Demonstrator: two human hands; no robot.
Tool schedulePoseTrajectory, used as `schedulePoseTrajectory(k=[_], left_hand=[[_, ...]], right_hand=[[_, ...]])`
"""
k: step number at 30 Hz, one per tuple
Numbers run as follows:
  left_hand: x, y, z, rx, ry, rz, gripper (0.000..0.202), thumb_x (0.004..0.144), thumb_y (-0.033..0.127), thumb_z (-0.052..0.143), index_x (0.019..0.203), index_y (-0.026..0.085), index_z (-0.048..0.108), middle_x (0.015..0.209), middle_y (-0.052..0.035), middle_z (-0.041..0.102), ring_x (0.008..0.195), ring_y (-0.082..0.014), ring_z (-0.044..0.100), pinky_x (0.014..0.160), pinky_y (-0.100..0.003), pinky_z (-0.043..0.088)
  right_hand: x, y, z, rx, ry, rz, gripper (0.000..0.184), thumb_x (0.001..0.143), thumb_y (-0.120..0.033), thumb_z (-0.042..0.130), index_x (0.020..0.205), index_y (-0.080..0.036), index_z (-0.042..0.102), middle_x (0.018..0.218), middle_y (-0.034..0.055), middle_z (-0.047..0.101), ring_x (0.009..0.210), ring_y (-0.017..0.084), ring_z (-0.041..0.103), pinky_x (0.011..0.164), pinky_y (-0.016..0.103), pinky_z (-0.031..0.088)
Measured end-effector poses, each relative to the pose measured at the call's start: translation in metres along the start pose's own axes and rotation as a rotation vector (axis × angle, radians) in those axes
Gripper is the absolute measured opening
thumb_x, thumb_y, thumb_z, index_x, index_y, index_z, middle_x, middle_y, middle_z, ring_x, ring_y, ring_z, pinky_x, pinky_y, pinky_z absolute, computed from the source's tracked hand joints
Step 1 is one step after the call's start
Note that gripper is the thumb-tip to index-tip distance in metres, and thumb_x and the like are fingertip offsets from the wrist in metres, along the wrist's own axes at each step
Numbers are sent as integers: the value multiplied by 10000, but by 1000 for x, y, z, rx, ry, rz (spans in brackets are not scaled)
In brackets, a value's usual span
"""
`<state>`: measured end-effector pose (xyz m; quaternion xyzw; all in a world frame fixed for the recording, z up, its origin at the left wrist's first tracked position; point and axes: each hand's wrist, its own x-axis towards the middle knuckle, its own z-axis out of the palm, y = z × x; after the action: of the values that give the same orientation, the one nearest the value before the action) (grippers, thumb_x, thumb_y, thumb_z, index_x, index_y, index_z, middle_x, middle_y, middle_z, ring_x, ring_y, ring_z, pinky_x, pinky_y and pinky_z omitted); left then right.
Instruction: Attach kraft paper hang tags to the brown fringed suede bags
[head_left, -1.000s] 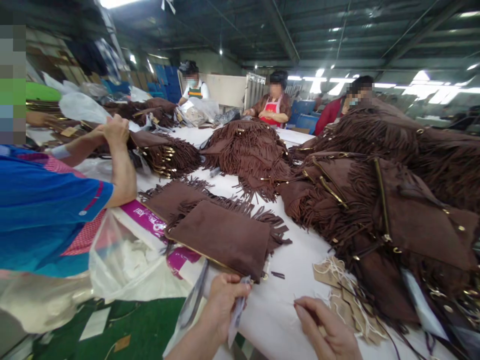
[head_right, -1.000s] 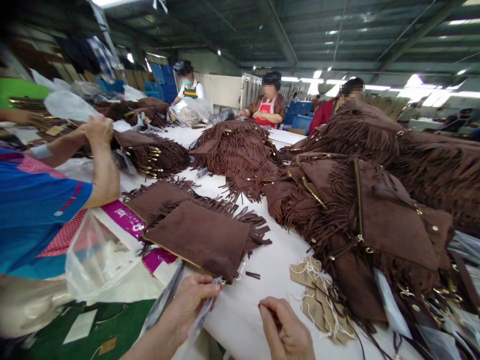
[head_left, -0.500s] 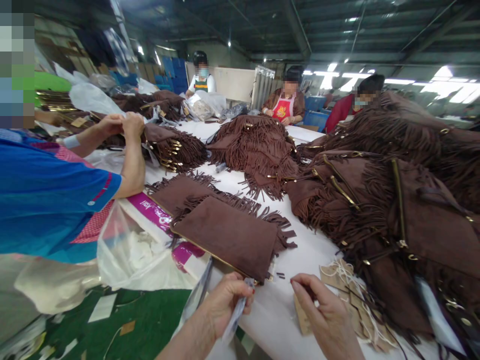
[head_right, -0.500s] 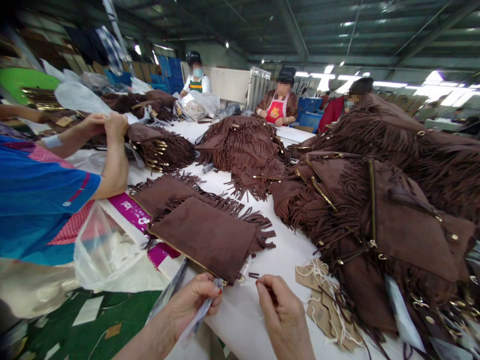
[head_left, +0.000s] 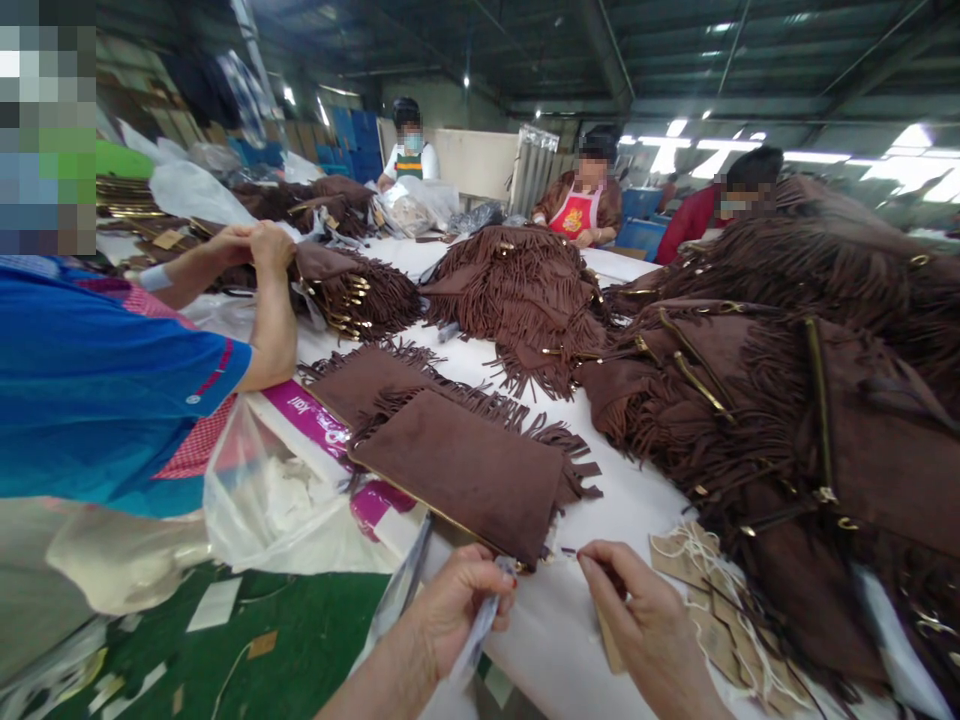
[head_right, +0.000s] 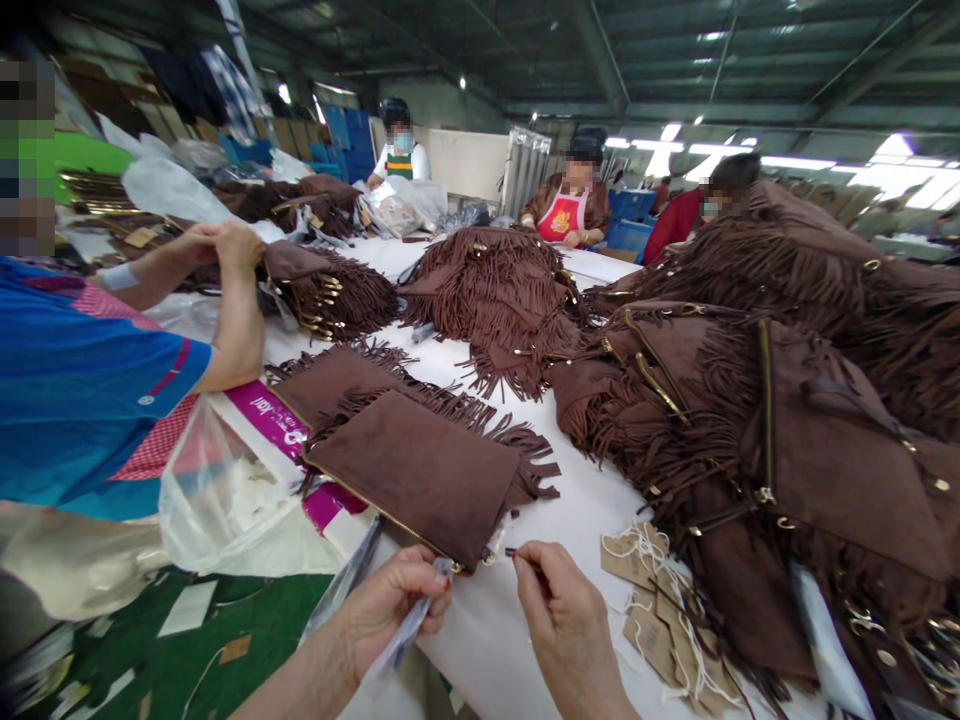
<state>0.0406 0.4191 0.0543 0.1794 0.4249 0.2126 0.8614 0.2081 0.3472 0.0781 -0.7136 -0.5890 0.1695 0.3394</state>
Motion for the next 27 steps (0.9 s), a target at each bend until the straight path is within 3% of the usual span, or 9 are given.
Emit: schedulePoseTrajectory(k=[15, 27], left_hand=[[-1, 0, 3, -27, -14, 48, 218, 394, 105, 576, 605, 137, 530, 474, 21, 507, 435, -79, 439, 404, -186, 309], [0, 0, 6, -88, -79, 48, 191, 413, 91, 569, 600, 126, 552, 484, 19, 505, 431, -76, 440, 393, -179, 297]], right_hand=[[12, -6, -1, -8, -129, 74, 239, 841, -377, 387, 755, -222, 547, 625, -14, 560, 570, 144, 513, 536, 241, 407], [14, -6, 8, 12, -198, 124, 239, 828, -382, 389, 743, -217, 540, 624, -23, 558, 588, 149, 523, 542, 243, 392]])
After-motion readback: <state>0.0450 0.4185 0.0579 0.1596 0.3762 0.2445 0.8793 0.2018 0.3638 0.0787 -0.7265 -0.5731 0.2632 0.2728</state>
